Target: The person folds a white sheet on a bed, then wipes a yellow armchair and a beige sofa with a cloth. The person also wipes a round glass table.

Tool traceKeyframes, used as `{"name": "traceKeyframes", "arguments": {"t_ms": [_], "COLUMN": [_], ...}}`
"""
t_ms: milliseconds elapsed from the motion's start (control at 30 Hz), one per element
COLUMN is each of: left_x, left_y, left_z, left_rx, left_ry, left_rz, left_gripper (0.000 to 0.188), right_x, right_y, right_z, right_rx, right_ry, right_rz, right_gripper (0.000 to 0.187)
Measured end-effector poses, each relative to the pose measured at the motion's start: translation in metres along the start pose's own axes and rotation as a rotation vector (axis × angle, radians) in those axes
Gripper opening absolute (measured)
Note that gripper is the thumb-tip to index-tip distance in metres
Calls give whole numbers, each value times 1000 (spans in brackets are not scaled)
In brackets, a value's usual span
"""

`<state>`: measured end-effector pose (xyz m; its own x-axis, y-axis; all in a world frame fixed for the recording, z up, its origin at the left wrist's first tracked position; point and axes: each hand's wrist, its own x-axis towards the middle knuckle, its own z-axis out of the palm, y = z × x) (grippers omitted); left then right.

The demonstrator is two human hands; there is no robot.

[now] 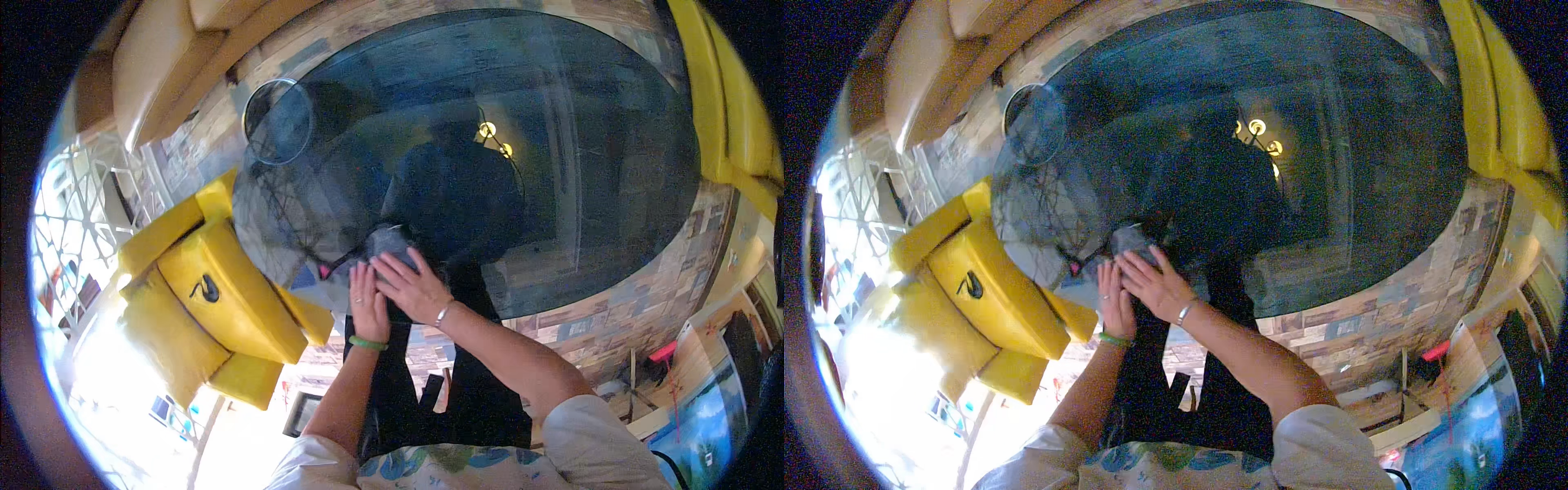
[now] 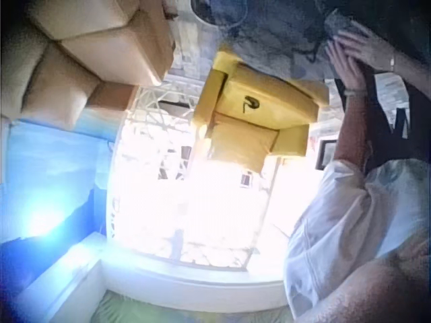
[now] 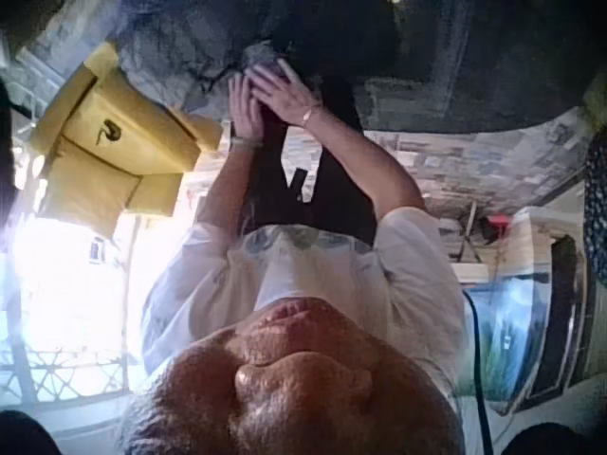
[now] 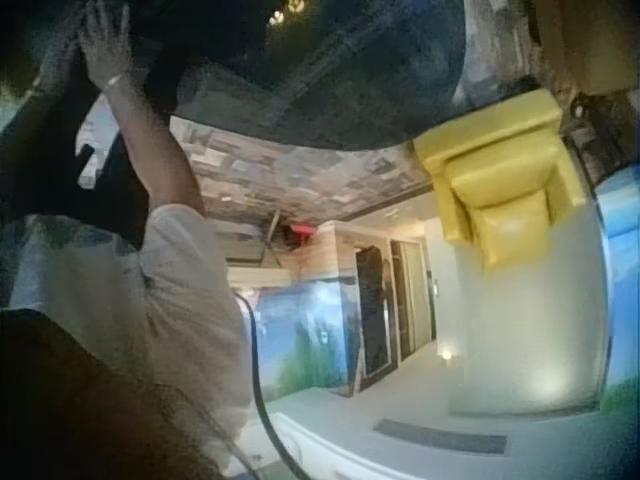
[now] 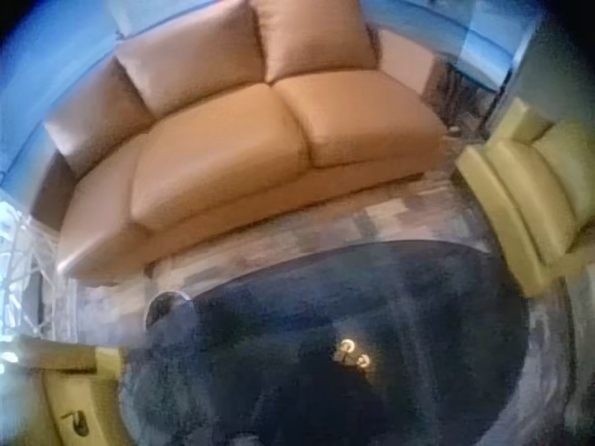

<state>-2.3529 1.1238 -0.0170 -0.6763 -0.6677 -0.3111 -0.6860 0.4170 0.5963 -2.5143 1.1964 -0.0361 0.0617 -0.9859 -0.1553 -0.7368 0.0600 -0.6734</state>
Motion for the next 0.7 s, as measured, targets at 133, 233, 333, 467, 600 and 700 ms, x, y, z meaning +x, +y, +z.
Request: {"name": "traceKeyframes", "arguments": {"t_ms": [133,233,333,467,600,700], "left_x": [82,228,355,380,252,165], "left_y": [6,69,131,200,196,194], "left_z": [-2,11,22,75,92,88], "left_rx": [265,329,419,405,403,454], "left_ry": [175,265,329,309,7,-266], "left_rz": [120,239,461,527,479,332], "left_gripper": [50,52,49,50,59,64], "right_x": [44,86,109,56,-44,-103], "right_y": [52,138,219,270,209,160], "right_z": [-56,-125,-205,-241,-185,-139], "right_rx": [-98,-376,-414,-400,-211,-110], "right_ry": [132,357,529,703,453,290], "right_rz": [-4,144,253,305,394,410], "right_gripper": [42,45,43,45,49,53]}}
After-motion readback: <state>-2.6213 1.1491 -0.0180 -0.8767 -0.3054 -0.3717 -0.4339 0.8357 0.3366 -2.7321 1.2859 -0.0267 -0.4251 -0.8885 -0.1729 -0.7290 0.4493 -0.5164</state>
